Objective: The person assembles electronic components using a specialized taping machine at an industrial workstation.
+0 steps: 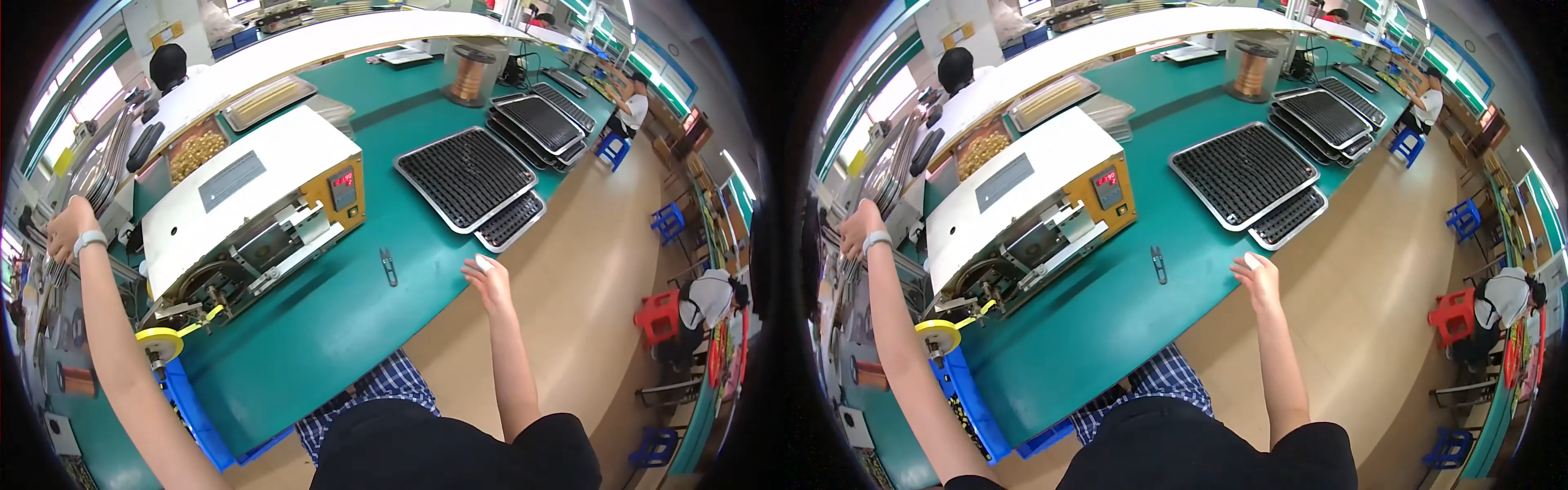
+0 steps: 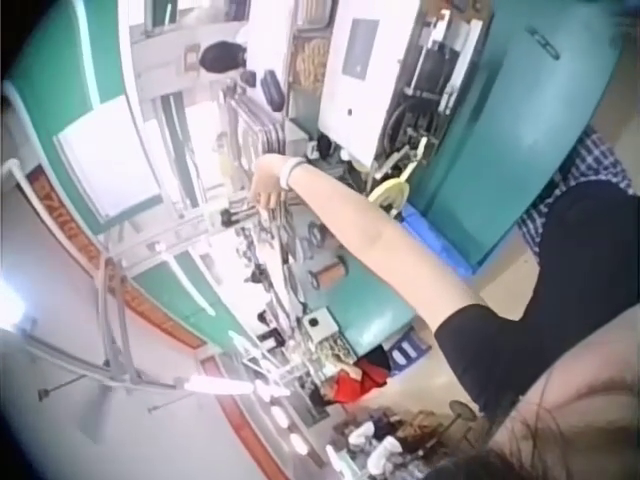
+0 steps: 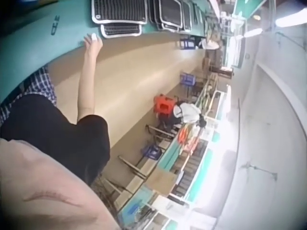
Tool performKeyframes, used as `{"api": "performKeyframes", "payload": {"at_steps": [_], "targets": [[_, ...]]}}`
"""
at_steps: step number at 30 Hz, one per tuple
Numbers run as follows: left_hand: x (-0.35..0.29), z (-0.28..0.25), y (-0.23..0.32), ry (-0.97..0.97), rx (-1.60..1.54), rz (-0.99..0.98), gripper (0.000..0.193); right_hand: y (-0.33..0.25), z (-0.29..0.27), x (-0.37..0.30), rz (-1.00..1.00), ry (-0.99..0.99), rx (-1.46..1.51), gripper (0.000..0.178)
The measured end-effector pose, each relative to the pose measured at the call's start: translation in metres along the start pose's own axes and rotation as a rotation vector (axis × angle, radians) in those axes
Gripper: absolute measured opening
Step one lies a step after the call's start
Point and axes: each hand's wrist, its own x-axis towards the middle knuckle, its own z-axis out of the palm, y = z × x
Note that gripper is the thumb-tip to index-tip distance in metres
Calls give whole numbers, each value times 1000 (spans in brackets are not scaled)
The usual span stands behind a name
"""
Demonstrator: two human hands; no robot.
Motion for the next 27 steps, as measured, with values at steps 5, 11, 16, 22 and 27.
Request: {"api": "performKeyframes", "payload": {"at_steps": [5,11,16,22,27], "targets": [[-31,-64,-27,-371,-361,229,47,8,3,62,96,-58,130,40],[-140,-223,-86,-1566,-1574,75,26,24,-14,117,74,-33,-44,16],[-279,-307,-154,-2733,-929,-470,49,8,5,98,87,-44,18,11],[-469,-284,-203,-2800,-706,-833,75,24,-8,26,99,-79,129,7],[-518,-279,-216,-2777,-1014,-1252,53,28,-21,-37,88,-145,16,19]]}}
